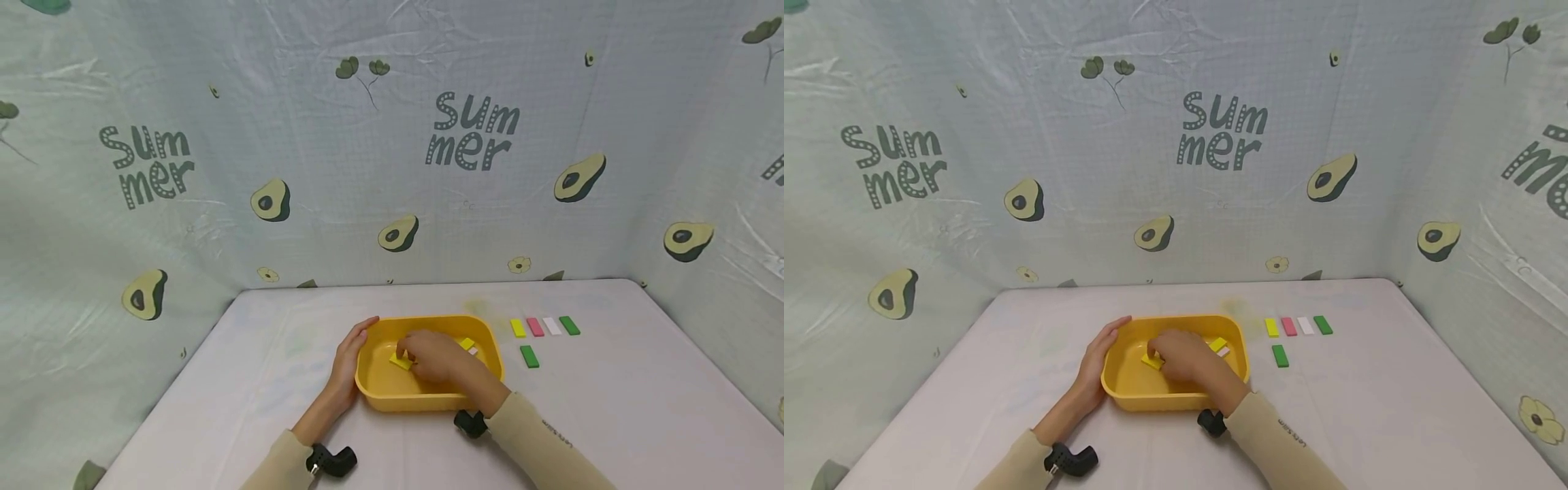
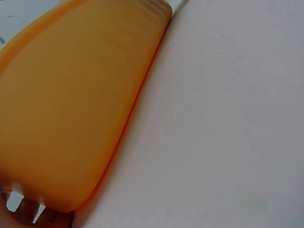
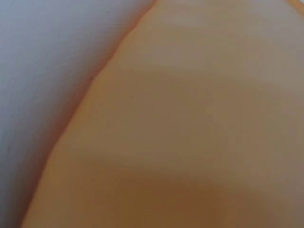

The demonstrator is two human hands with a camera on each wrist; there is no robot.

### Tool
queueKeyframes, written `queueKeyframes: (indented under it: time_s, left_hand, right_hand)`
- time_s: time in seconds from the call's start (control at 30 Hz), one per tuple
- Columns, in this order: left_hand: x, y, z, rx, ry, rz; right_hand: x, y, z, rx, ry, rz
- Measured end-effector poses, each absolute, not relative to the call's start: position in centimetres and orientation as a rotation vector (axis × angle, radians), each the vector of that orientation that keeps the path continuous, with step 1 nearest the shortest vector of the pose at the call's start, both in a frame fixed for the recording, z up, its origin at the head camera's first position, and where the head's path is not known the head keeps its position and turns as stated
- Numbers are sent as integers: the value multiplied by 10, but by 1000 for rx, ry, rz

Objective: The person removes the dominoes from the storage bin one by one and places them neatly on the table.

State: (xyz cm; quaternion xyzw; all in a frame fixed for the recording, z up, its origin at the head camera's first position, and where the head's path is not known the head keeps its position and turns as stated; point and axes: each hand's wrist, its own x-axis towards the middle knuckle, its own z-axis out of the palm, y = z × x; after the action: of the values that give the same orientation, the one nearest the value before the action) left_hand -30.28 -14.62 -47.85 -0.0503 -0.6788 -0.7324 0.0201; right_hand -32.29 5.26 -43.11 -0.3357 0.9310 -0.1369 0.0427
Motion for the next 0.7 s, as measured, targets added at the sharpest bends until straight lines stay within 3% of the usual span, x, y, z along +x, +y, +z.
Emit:
queueKeyframes:
  time_s: [0.7]
  left_hand:
    - [-302, -146, -479, -159, -2101, -2266]
  right_hand:
    - [-322, 56, -429, -937, 2814, -442]
